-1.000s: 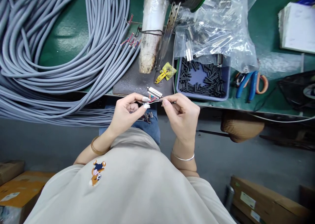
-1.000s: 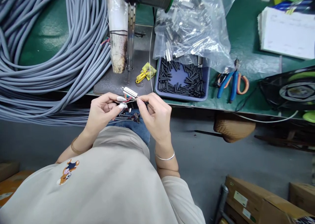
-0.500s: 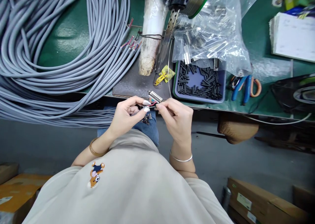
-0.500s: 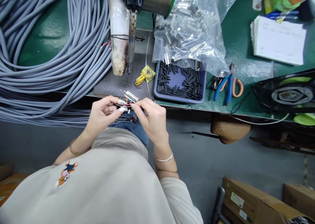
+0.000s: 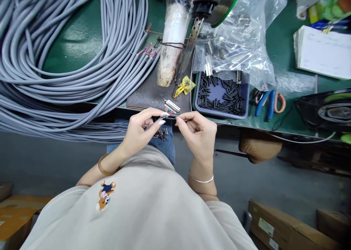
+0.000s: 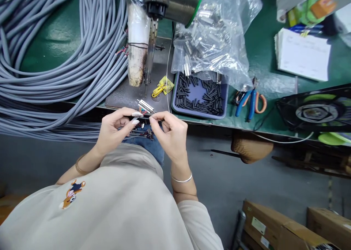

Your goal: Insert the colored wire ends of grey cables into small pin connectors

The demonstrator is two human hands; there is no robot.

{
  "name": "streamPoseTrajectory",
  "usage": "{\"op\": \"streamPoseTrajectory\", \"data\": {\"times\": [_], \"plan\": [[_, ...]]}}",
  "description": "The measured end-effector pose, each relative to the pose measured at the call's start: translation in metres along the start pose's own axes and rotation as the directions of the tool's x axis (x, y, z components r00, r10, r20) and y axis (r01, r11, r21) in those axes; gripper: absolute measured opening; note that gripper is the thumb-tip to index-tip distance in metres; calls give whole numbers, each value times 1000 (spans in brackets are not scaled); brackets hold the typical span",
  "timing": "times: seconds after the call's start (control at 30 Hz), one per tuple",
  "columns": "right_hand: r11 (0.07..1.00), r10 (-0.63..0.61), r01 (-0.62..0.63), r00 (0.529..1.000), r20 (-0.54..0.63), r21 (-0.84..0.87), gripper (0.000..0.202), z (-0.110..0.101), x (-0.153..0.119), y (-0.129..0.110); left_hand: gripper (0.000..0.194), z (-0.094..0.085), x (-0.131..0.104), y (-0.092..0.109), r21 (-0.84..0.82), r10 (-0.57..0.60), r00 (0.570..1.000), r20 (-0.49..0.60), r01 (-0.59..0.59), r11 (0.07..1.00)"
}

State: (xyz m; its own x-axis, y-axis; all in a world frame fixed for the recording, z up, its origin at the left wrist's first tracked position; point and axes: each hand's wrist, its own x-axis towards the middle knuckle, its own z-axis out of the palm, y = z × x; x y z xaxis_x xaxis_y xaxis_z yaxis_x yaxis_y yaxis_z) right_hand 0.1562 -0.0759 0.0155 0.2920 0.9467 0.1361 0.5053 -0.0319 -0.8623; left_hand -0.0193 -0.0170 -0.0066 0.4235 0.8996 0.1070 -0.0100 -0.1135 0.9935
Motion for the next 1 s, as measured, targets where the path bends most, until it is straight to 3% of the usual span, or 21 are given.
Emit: {"op": "streamPoseTrajectory", "data": {"times": [0.17, 0.27, 0.37, 0.5, 0.8, 1.0], "plan": [[996, 15, -22, 997, 77, 89, 15, 3, -1, 0, 13, 1, 2, -1, 37, 131, 991, 12, -132, 991], [993, 31, -25, 998, -46, 112, 18, 2, -1, -2, 11, 2, 2, -1, 79, 168, 986, -16, -167, 983], [1000, -23, 26, 987, -156, 14, 19, -1, -2, -2, 10, 2, 2, -1, 84, 151, 988, -36, -148, 985], [989, -121, 113, 989, -85, -90, 10, 0, 0, -1, 12, 1, 1, -2, 74, 128, 991, -30, -125, 989], [998, -47, 41, 992, 119, 57, 16, 6, 2, 2, 9, 0, 2, -5, 125, 220, 974, -47, -212, 969], [981, -185, 186, 982, 31, -53, 20, 11, 0, 1, 5, 2, 1, -6, 273, 359, 933, -42, -335, 902]]}}
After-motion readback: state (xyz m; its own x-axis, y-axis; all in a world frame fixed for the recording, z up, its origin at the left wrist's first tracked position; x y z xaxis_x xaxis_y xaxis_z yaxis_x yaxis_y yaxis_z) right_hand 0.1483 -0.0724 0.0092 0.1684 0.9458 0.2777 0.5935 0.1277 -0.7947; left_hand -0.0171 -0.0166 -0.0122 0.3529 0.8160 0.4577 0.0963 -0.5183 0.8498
